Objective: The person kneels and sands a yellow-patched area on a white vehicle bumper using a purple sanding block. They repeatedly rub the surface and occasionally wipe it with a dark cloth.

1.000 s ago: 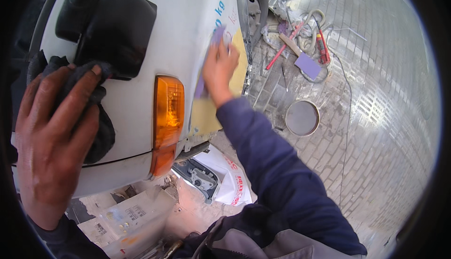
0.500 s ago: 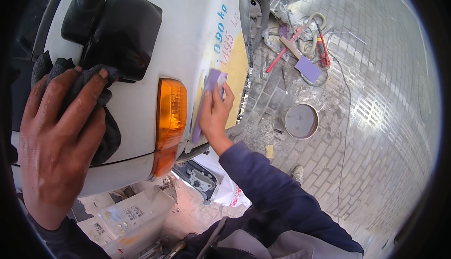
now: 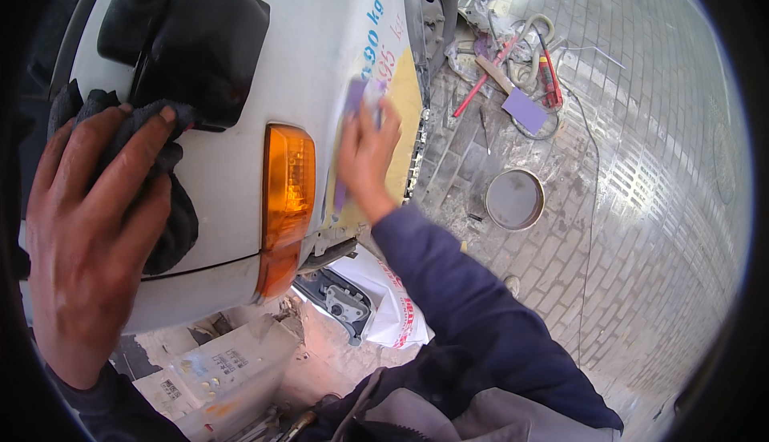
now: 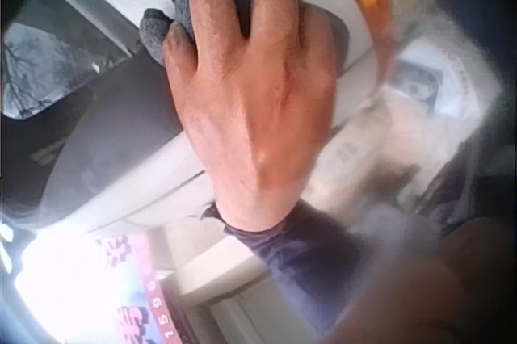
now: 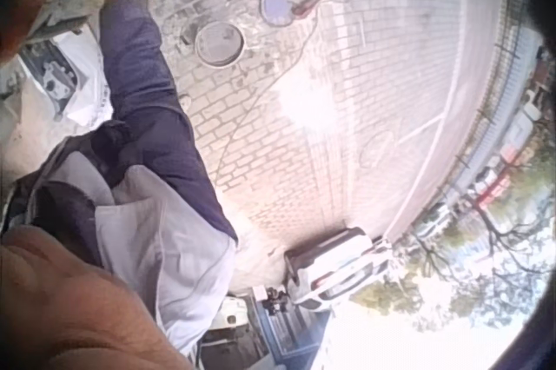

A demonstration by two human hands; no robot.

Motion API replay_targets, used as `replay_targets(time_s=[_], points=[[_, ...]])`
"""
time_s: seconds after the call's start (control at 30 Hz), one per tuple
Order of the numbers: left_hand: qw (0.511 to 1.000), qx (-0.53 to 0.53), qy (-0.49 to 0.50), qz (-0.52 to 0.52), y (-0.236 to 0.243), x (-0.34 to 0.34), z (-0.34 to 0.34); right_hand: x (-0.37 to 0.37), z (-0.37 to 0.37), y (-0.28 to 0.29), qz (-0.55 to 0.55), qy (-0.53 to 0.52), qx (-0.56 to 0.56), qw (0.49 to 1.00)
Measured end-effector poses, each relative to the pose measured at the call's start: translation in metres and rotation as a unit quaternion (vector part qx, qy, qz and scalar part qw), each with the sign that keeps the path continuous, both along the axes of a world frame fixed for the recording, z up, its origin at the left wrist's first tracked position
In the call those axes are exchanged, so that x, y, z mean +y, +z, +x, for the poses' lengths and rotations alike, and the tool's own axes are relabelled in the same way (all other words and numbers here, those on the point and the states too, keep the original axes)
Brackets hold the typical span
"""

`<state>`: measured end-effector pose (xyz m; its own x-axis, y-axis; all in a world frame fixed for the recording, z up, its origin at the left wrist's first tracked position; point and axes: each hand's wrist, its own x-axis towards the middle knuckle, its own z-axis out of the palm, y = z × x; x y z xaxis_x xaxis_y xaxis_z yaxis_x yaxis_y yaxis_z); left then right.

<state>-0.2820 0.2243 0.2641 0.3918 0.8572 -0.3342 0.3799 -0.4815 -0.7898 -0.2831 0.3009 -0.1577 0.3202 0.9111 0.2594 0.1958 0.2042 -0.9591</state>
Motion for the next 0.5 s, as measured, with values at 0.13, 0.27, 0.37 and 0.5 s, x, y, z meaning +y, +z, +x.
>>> replay_targets(time_s=[0.13,0.27,0.37,0.5], points=[[0.999,-0.041,0.023,-0.003,0.002,0.000,0.001,0.018,0.008,0.005,-0.020,-0.004,-0.019,1.000],[0.994,-0.093,0.047,-0.024,0.007,0.003,0.005,-0.047,-0.002,0.011,-0.005,0.033,0.002,0.999],[0.999,-0.039,0.022,-0.012,0.004,0.002,0.006,-0.031,-0.008,0.003,0.031,0.005,0.001,0.999],[1.000,-0.019,0.005,-0.001,0.000,0.000,0.003,0.003,-0.004,0.008,0.002,-0.031,-0.036,0.999]])
